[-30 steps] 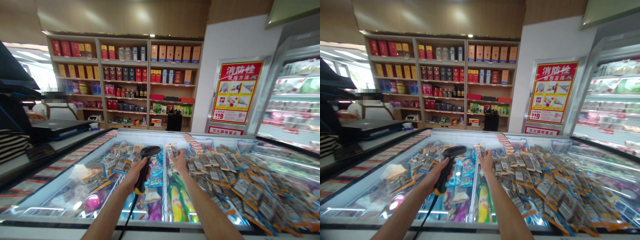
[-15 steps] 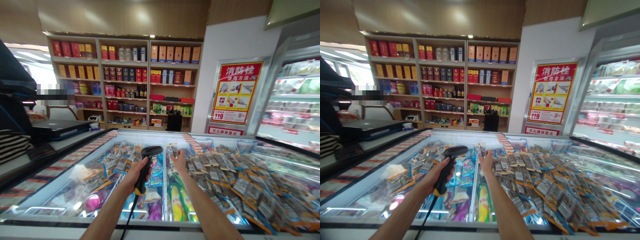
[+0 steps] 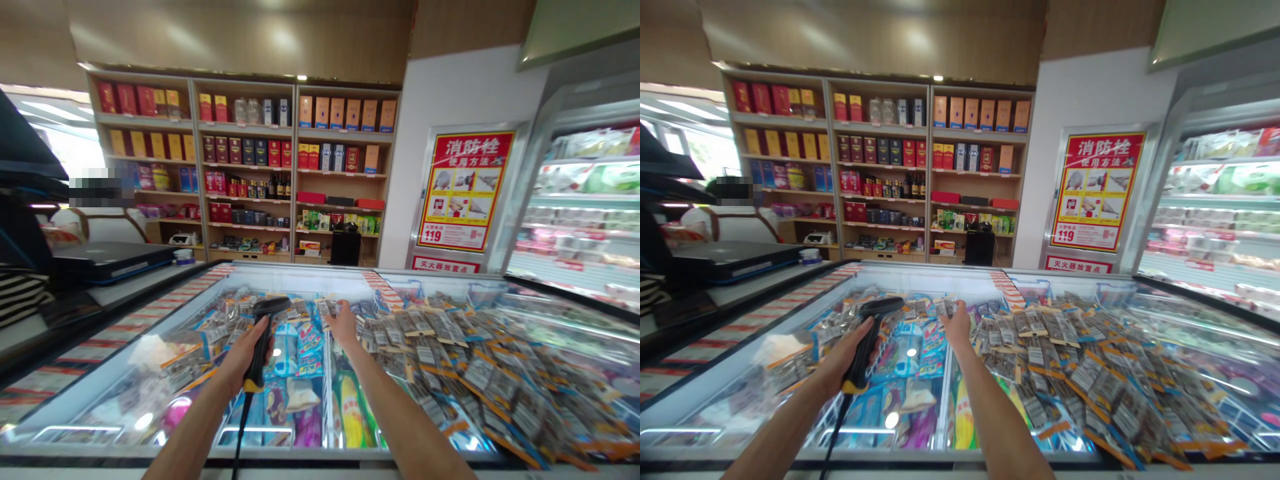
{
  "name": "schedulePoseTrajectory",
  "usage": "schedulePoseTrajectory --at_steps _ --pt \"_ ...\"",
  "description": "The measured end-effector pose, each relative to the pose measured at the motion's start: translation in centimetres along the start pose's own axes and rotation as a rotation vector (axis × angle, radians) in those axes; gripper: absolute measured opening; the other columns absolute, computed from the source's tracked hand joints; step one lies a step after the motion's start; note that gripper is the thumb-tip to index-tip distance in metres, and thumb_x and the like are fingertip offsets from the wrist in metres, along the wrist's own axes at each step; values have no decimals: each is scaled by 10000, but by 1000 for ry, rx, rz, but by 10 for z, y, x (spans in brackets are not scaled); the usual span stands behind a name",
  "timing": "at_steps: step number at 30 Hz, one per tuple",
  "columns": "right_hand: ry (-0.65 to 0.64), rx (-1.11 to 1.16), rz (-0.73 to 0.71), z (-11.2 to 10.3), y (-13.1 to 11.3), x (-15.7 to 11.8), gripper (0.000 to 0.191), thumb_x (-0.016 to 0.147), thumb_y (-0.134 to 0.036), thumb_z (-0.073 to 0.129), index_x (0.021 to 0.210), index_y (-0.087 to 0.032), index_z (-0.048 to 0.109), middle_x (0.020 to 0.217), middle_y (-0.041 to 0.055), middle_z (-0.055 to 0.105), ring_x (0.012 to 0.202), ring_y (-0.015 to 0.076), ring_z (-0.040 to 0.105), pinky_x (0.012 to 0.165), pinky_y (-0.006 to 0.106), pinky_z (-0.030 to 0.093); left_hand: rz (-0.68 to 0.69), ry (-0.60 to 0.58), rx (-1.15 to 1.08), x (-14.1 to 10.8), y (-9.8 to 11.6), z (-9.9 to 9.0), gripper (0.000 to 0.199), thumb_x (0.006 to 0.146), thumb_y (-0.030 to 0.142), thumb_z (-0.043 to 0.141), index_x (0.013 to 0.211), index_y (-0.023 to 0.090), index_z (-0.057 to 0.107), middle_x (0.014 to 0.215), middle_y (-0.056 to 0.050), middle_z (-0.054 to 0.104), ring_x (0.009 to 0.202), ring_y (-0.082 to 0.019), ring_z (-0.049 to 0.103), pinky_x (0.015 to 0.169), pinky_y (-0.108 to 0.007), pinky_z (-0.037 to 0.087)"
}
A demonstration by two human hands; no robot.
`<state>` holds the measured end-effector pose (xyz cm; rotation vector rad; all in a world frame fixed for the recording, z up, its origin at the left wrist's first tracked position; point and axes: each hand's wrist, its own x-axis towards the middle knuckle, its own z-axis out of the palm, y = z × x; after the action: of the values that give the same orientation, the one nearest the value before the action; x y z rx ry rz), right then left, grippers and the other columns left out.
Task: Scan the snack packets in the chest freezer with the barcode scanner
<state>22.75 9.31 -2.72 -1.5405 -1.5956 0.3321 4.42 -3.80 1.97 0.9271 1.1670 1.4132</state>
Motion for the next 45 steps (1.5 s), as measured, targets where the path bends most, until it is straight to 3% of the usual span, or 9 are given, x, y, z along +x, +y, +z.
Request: schedulePoseTrajectory --at_steps 12,15,19,22,25,31,36,40,45 --pt "-111 -60 -123 28 -44 -15 400 776 -312 486 1113 -98 505 1020 124 627 961 208 574 784 264 410 12 41 10 -4 2 -14 345 664 494 553 687 151 517 497 20 531 375 -77 454 365 -185 356" --pt "-90 -111 -145 7 -35 -12 368 791 -322 459 1075 -104 545 1051 131 608 1003 215 545 835 280 387 8 32 23 -4 2 -6 343 667 487 556 693 147 520 491 15 531 377 -80 457 358 -185 356" --pt "-27 -191 -169 -51 -8 -9 342 772 -273 477 1059 -107 561 1110 137 567 1065 232 481 901 309 325 -18 -21 -3 -5 -1 9 348 670 493 554 689 148 509 490 17 525 371 -77 449 344 -181 346" --pt "61 -436 -154 -95 19 -15 325 754 -308 494 1012 -132 583 1065 132 580 1029 271 475 876 383 317 -34 -34 -11 -7 -5 21 334 675 478 558 686 149 500 504 15 532 382 -77 458 356 -181 357" --pt "50 -619 -103 -120 41 -26 397 708 -395 541 987 -119 595 1101 174 550 1060 323 426 867 453 290 -39 -50 -8 -7 -10 32 336 678 478 554 679 146 497 515 6 545 392 -78 468 365 -183 365" --pt "-89 -705 -195 -110 44 -37 396 814 -344 393 1094 -108 545 1230 183 471 1199 314 296 938 515 178 -41 -100 -20 -6 -13 49 370 664 499 561 753 143 512 488 24 523 371 -75 451 351 -179 347" --pt "-196 -491 -139 -108 41 -16 368 856 -245 282 957 -142 620 1134 130 564 1106 230 456 901 344 322 -23 -109 -11 -8 -11 51 380 653 514 566 710 144 502 503 23 523 374 -69 451 351 -175 344" --pt "-184 -437 -58 -116 55 0 341 750 -155 440 1071 -135 556 1034 107 626 975 204 558 815 284 394 -22 -124 3 -8 -9 48 398 645 530 566 641 140 484 504 16 523 380 -66 456 357 -175 348" --pt "-111 -362 -22 -121 58 6 400 589 -186 614 976 -96 572 968 145 634 934 265 572 759 316 421 -47 -113 -5 -6 -9 45 400 635 532 571 631 142 482 500 11 525 371 -72 458 347 -181 347"
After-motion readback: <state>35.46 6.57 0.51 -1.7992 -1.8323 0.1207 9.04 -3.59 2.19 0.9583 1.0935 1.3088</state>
